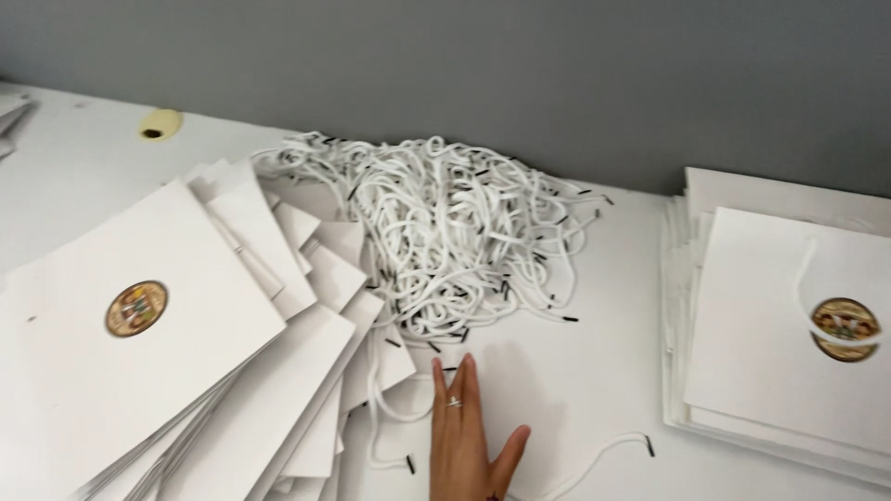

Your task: Attaching rope handles to paper shopping bags for a restaurant or shop.

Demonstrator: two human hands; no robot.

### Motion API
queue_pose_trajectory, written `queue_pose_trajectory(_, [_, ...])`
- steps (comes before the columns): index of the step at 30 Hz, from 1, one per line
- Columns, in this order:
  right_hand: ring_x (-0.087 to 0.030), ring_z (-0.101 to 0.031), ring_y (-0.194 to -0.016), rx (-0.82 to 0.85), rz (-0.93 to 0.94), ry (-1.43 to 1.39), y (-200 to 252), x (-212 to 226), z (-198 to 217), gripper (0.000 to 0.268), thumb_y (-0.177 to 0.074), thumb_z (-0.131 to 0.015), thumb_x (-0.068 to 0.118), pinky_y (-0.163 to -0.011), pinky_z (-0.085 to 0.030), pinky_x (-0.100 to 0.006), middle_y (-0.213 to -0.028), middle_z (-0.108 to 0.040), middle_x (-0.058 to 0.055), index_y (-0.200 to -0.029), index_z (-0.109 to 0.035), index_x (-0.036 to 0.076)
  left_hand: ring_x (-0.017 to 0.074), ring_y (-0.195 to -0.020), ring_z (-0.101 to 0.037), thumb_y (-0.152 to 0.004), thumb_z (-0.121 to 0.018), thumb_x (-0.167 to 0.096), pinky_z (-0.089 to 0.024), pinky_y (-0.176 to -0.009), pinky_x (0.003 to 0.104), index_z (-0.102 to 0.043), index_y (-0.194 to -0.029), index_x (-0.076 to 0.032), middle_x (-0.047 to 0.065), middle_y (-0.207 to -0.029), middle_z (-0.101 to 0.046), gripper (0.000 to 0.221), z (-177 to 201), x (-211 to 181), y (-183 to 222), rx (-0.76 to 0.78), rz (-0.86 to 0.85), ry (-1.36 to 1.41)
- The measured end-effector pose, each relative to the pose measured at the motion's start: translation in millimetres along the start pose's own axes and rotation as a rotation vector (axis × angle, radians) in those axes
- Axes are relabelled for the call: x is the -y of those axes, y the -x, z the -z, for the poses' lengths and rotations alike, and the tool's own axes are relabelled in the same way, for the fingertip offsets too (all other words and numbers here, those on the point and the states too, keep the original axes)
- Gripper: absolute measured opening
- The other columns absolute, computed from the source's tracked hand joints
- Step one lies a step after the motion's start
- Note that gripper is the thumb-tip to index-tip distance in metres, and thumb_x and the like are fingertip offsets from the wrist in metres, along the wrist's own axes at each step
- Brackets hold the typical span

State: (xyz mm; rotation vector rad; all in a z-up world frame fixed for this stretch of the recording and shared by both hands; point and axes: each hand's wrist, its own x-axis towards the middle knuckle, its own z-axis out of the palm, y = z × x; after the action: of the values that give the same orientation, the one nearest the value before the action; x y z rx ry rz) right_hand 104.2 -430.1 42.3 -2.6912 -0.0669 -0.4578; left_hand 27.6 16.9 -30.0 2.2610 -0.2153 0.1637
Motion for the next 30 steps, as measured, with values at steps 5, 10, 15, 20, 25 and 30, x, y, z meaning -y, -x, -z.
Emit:
queue_pose_trajectory(5, [-0.024,-0.074,-0.094,0.033,0.047,-0.079,-5,166,-54,0.025,-0.093,-0.071,0.019,-0.075,-0.061,-0.032,-0.119,-0.074,-0.009,-0.116,-0.075,0.009,0.0528,-0.151,-0.015,-0.087,-0.08,-0.024,-0.023,-0.117,0.057,-0.028,-0.151,0.013,0.033,-0.153,-0.039,0.09,19,-35,-17,-0.046,0.012,-0.067])
queue_pose_trajectory(10, [-0.024,-0.072,-0.095,0.111,0.173,0.031,-1,224,-137,0.026,-0.088,-0.071,0.019,-0.072,-0.059,-0.035,-0.124,-0.072,-0.005,-0.11,-0.076,0.006,0.0504,-0.15,-0.021,-0.09,-0.075,-0.025,-0.023,-0.118,0.055,-0.036,-0.145,0.016,0.032,-0.15,-0.042,0.079,29,-37,-40,-0.012,0.029,-0.208])
queue_pose_trajectory(15, [-0.021,-0.068,-0.092,0.041,0.172,0.081,13,220,-148,0.021,-0.088,-0.073,0.017,-0.067,-0.057,-0.033,-0.109,-0.072,-0.005,-0.106,-0.076,0.005,0.0506,-0.148,-0.021,-0.087,-0.074,-0.028,-0.017,-0.117,0.06,-0.045,-0.14,0.011,0.031,-0.149,-0.043,0.072,61,-45,-71,-0.126,0.091,-0.35])
queue_pose_trajectory(20, [-0.019,-0.066,-0.084,0.003,0.216,0.086,20,210,-158,0.01,-0.092,-0.073,0.014,-0.063,-0.055,-0.032,-0.101,-0.073,-0.003,-0.098,-0.076,0.006,0.0516,-0.15,-0.02,-0.09,-0.072,-0.028,-0.016,-0.117,0.066,-0.046,-0.144,0.006,0.03,-0.15,-0.044,0.069,103,-17,-87,-0.406,0.141,-0.496])
queue_pose_trajectory(25, [-0.017,-0.066,-0.079,-0.13,0.195,-0.026,20,202,-160,0.008,-0.095,-0.074,0.009,-0.057,-0.05,-0.029,-0.095,-0.073,-0.004,-0.101,-0.075,0.005,0.0512,-0.147,-0.019,-0.08,-0.076,-0.033,-0.013,-0.117,0.066,-0.04,-0.147,0.003,0.03,-0.153,-0.038,0.085,152,11,-87,-0.467,0.406,-0.75])
queue_pose_trajectory(30, [-0.014,-0.066,-0.071,-0.123,0.154,-0.204,19,194,-171,0.02,-0.094,-0.073,0.004,-0.051,-0.048,-0.025,-0.089,-0.072,-0.008,-0.113,-0.072,0.001,0.0549,-0.146,-0.023,-0.087,-0.075,-0.035,-0.019,-0.116,0.064,-0.04,-0.149,0.006,0.034,-0.152,-0.038,0.082,150,45,-65,-0.498,0.411,-0.732])
